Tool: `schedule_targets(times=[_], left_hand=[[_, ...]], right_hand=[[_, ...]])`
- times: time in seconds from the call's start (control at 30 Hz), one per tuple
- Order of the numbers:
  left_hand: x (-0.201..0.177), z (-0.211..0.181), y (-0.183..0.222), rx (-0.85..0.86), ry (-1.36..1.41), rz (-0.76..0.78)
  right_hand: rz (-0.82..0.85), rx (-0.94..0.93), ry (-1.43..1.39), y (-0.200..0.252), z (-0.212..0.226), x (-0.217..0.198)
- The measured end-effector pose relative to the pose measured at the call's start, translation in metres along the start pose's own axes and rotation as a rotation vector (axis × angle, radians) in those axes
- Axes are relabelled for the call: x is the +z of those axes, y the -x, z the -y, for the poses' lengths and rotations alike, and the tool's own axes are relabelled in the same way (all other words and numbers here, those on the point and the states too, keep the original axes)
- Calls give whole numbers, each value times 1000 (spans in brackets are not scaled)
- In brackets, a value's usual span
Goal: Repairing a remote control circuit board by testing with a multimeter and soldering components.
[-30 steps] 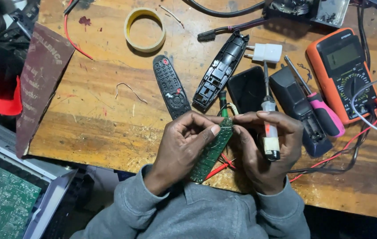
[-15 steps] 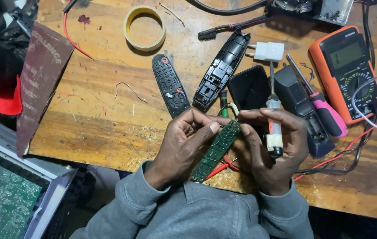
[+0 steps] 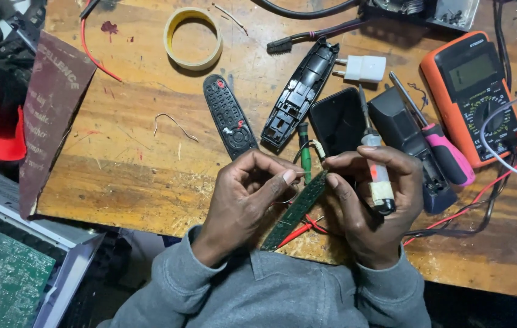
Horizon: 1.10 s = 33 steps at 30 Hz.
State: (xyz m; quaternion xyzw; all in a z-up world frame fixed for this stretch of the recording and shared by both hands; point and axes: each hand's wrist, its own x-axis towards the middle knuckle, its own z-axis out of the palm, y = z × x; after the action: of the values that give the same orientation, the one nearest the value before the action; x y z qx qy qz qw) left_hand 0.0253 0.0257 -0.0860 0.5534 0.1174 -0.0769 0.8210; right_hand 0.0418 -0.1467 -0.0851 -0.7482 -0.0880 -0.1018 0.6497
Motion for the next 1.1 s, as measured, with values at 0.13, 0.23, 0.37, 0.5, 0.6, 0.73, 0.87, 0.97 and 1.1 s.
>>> schedule_targets(times=[0.13, 0.23, 0.37, 0.5, 0.6, 0.73, 0.87, 0.97, 1.1], left_hand=[[2, -12, 3, 219, -348, 62], [4, -10, 1, 392, -476, 114], [2, -1, -3, 467, -466, 143], [0, 5, -3, 404, -413, 137], [0, 10, -4, 322, -179, 126], [-1, 9, -7, 277, -124, 104], [-5, 12, -9, 326, -153, 108], [-7, 4, -10, 502, -437, 94], [-8, -4, -13, 594, -564, 125]], right_hand=[[19, -17, 13, -1, 3, 1], [30, -24, 14, -2, 6, 4], [35, -27, 26, -2, 5, 5], [37, -41, 55, -3, 7, 6], [16, -59, 89, -3, 5, 8], [51, -89, 110, -3, 4, 9], [78, -116, 82, -2, -1, 9], [60, -90, 77, 0, -2, 12], [74, -96, 99, -1, 0, 12]])
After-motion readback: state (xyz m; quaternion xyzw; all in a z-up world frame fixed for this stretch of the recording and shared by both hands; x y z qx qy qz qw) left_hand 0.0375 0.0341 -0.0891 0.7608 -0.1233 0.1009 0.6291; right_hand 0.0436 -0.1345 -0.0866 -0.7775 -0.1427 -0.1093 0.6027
